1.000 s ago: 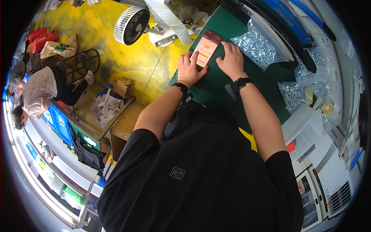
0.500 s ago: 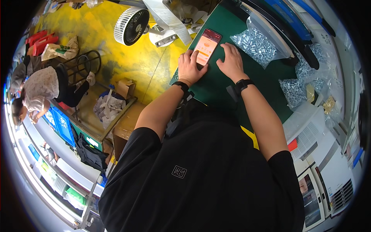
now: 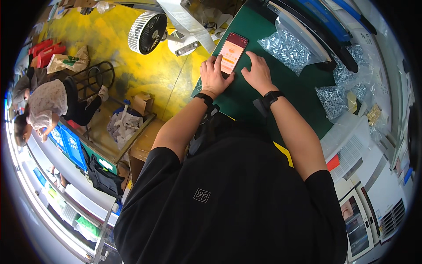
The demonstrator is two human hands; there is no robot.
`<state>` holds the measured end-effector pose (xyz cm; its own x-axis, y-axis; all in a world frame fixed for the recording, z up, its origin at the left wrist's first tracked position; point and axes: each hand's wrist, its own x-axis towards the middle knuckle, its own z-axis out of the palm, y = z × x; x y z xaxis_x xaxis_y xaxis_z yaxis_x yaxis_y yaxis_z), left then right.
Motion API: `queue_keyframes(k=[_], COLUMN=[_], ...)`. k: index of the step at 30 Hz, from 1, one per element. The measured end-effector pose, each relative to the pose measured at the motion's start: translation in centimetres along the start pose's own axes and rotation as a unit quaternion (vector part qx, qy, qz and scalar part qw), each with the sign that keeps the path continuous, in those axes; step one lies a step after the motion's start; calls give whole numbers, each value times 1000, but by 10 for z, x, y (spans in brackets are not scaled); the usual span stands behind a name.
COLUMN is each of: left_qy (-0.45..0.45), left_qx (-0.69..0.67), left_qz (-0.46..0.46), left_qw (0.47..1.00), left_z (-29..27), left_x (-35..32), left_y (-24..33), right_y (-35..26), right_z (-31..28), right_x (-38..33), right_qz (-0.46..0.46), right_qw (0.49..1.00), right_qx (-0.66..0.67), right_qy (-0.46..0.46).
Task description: Packaging small metal hardware components into plastic bags and sealing them with a heat sealer.
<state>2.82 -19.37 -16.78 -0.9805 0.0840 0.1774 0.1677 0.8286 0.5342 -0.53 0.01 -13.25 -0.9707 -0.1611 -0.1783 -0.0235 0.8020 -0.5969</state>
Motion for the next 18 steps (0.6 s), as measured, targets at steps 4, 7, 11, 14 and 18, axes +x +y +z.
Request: queue_keyframes(k=[4, 7, 11, 14, 18], left_qy=[1, -39, -87, -130, -179], left_qx=[32, 24, 54, 13, -250], left_qz=[-5, -38, -55, -112, -235], left_qw=[999, 998, 993, 985, 922], left_z=[-1, -6, -21, -33, -43], left_x=[5, 14, 24, 32, 28], left_y=[10, 18, 31, 40, 44], right_y=[8, 11, 16, 26, 17], right_z=[5, 5, 0, -4, -16], right_x=[-7, -12, -21, -24, -23], right_qz=[5, 76, 152, 180, 202], right_qw=[999, 991, 962, 929, 843], right_qx=[32, 112, 227, 323, 495], right_qy=[32, 10, -22, -37, -52])
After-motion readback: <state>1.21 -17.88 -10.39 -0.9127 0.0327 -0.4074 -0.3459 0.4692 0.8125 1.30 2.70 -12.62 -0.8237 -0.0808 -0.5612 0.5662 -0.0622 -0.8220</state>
